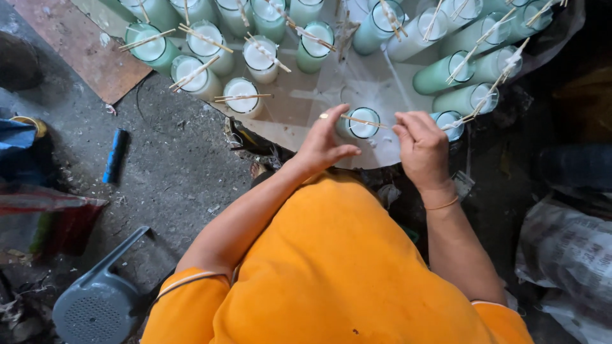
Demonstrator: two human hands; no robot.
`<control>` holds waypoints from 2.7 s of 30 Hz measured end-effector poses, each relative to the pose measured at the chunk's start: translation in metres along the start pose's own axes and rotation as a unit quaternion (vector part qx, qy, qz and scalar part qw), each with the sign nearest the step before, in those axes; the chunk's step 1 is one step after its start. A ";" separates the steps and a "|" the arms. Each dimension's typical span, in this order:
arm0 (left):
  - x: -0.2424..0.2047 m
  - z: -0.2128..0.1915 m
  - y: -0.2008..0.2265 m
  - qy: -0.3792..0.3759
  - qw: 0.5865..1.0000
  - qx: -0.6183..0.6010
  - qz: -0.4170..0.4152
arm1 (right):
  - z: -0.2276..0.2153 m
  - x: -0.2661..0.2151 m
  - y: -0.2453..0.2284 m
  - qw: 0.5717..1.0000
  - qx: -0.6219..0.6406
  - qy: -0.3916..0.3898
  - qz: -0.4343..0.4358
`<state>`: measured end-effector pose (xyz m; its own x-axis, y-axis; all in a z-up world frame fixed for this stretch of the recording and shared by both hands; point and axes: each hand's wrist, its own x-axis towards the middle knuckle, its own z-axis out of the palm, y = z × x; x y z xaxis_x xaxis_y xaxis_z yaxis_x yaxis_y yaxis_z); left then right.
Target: Centering and securing wicks in candle jars using wooden sticks as the wax cools
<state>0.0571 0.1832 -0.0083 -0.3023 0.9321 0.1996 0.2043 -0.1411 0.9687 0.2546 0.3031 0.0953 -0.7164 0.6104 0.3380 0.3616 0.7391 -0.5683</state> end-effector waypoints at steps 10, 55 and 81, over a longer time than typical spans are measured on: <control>-0.007 -0.004 -0.025 0.141 0.985 0.039 0.086 | 0.015 -0.044 -0.008 0.999 0.014 0.019 0.032; 0.021 0.189 0.002 0.187 0.982 0.006 -0.006 | -0.123 -0.006 0.119 0.984 0.135 -0.080 -0.078; -0.011 0.093 -0.008 0.432 0.885 0.003 -0.174 | 0.032 0.093 0.038 0.922 -0.014 -0.201 -0.330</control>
<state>0.1450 0.2050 -0.0322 -0.9465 0.3151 -0.0690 -0.0363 0.1084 0.9934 0.1824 0.3786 0.0809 -0.9474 -0.1252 0.2946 -0.2206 0.9223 -0.3175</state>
